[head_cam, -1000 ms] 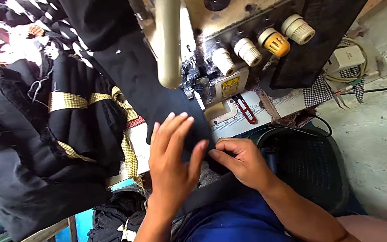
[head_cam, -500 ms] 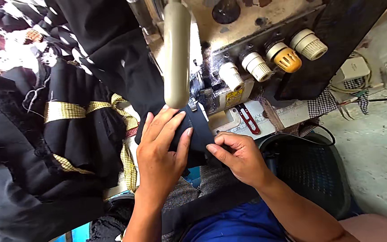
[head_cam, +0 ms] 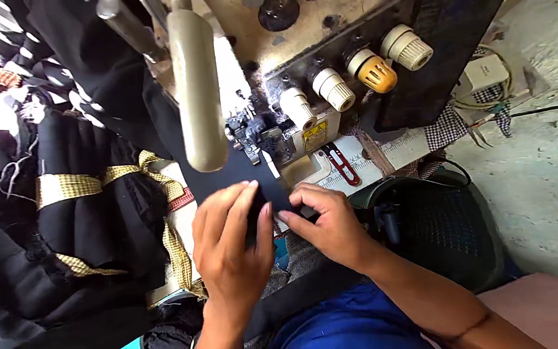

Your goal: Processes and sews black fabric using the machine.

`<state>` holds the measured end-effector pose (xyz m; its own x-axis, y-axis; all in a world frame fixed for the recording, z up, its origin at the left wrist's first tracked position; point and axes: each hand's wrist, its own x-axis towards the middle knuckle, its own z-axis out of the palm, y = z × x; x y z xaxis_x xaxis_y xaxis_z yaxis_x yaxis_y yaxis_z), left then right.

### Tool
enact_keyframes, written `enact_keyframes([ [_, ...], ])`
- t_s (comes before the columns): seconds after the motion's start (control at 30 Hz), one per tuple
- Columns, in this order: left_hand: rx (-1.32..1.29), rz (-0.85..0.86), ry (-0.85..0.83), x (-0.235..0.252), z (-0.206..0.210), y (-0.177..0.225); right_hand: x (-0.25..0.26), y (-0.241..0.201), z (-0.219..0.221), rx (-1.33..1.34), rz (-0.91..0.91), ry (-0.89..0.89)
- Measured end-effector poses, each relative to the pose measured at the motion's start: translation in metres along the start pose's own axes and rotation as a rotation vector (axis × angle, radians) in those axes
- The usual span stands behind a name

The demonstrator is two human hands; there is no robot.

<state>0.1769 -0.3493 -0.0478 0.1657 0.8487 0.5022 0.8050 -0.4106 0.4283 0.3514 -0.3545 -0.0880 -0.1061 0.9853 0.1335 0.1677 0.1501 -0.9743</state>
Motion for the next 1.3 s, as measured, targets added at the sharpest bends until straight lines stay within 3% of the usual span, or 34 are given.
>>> enact_keyframes([
  [0.33, 0.001, -0.012, 0.026, -0.015, 0.005, -0.002, -0.009, -0.025, 0.000, -0.125, -0.152, 0.101],
  [0.6, -0.006, 0.004, 0.011, -0.009, 0.006, -0.005, -0.004, 0.002, 0.001, 0.029, 0.027, 0.036],
  [0.93, -0.006, 0.017, -0.009, 0.010, 0.008, -0.020, 0.018, -0.005, 0.008, 0.000, -0.014, 0.078],
  [1.07, -0.215, -0.023, -0.022, -0.016, -0.009, 0.015, 0.034, 0.021, 0.010, 0.085, -0.071, -0.018],
  [1.1, -0.367, -0.024, -0.128, -0.029, -0.012, 0.031, 0.037, 0.028, 0.008, 0.108, -0.095, -0.062],
  [1.17, -0.742, 0.036, -0.517, -0.057, -0.003, 0.060, 0.038, 0.032, 0.004, 0.140, -0.121, -0.116],
  [1.23, -0.969, 0.170, -0.976, -0.084, 0.029, 0.082, 0.037, 0.031, 0.003, 0.162, -0.119, -0.131],
  [1.3, -1.093, 0.298, -1.242, -0.111, 0.070, 0.106, 0.036, 0.031, 0.004, 0.172, -0.122, -0.132],
])
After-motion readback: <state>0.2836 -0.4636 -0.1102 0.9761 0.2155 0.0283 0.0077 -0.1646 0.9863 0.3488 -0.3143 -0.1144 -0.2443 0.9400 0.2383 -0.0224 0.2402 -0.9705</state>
